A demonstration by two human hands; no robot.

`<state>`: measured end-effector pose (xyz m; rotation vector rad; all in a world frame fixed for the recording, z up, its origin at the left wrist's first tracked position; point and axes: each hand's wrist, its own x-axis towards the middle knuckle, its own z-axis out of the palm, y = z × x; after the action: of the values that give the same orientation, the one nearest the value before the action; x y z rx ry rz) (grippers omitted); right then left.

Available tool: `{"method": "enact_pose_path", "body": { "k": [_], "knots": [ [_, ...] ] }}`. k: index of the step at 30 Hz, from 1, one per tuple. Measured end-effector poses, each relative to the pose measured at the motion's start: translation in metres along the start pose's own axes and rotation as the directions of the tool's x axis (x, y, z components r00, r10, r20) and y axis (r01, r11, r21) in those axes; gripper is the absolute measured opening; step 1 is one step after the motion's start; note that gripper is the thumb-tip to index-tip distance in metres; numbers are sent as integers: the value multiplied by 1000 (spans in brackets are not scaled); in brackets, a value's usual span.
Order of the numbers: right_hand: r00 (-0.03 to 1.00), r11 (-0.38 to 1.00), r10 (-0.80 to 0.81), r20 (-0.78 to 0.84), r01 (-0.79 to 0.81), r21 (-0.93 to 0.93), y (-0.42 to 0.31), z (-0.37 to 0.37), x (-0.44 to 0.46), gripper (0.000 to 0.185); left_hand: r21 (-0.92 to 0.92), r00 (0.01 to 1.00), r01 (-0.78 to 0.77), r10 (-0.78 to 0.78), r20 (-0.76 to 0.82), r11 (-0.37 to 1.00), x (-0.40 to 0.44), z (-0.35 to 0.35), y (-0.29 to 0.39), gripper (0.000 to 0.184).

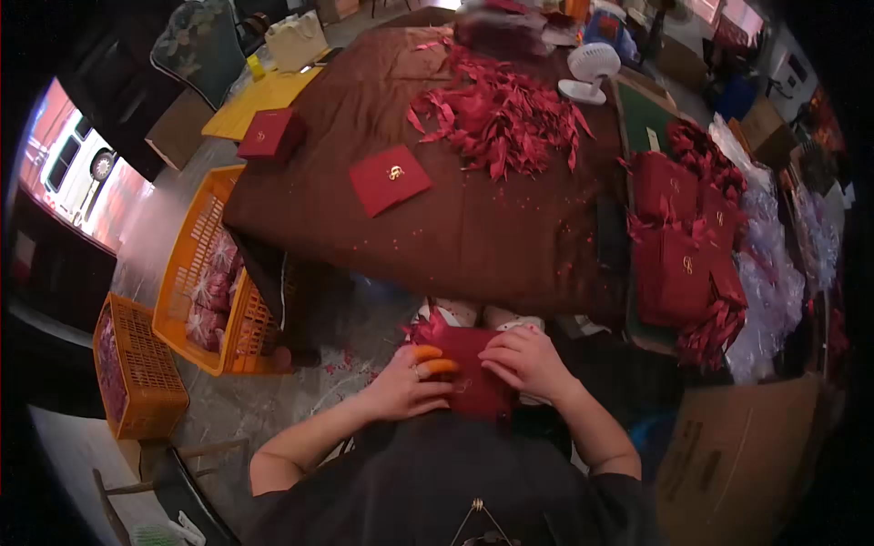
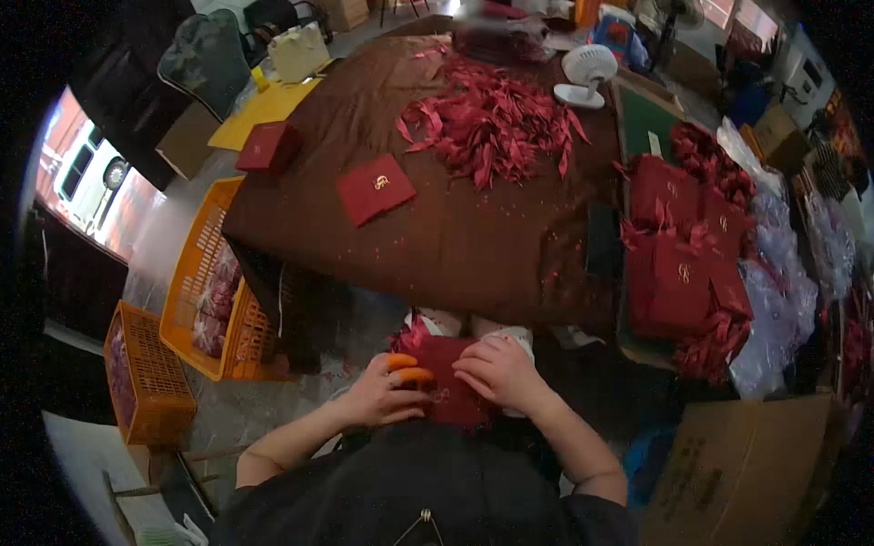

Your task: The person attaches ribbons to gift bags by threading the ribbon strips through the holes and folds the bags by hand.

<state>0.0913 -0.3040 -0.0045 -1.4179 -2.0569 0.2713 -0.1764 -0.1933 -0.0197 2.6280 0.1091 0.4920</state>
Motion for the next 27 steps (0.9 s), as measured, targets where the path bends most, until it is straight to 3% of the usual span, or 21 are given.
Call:
{"method": "enact_pose_path", "body": {
  "k": [1,2,4,5,7,9,10,14,16,17,18,20,22,24,25,27],
  "knots": [
    [998,1000,-5,-68,4,-9,3,1,7,10,-71,994,-64,58,-90,995,6,-9,-5,27],
    [996,999,-38,-81,36,-27,11,-1,18,10,-66,972,-24,8,-236,998,13,-19,-10,18],
    [980,996,78,-182,-69,56,27,-5,35,10,30,921,104,-85,-379,994,32,-45,-34,17],
    [969,997,79,-233,-79,6,41,-6,48,10,123,901,194,-127,-415,973,42,-53,-62,18],
    [925,990,142,-352,-131,54,65,-11,70,10,255,841,365,-199,-504,895,73,-80,-99,27],
    [882,977,208,-423,-211,41,99,-16,89,12,380,820,514,-310,-481,769,91,-88,-152,40],
    [857,967,236,-459,-255,22,114,-20,100,14,375,792,596,-442,-421,710,94,-86,-178,50],
    [844,938,176,-506,-300,-175,178,-30,138,22,433,845,533,-426,-324,727,101,-63,-250,64],
    [858,944,124,-498,-257,-207,199,-31,160,25,437,821,570,-459,-339,696,103,-50,-237,64],
    [899,941,48,-435,-187,-282,210,-27,170,26,534,825,565,-447,-347,629,107,-44,-223,63],
    [932,929,-25,-361,-111,-352,220,-23,177,28,515,811,583,-494,-313,629,114,-45,-200,63],
    [958,903,-30,-284,-96,-418,232,-16,185,29,509,806,587,-516,-291,630,125,-30,-164,62],
    [991,779,-23,-132,-65,-624,238,-8,188,28,507,819,564,-519,-245,652,132,-11,-130,61],
    [986,782,-30,-167,-80,-617,239,-9,185,20,417,828,551,-533,-171,723,141,-5,-104,53],
    [966,865,-44,-253,-90,-494,233,-13,182,17,414,829,550,-534,-166,725,141,-8,-106,53],
    [905,955,11,-425,-136,-265,221,-25,175,14,204,885,465,-449,-122,861,144,-22,-114,48]
  ]
}}
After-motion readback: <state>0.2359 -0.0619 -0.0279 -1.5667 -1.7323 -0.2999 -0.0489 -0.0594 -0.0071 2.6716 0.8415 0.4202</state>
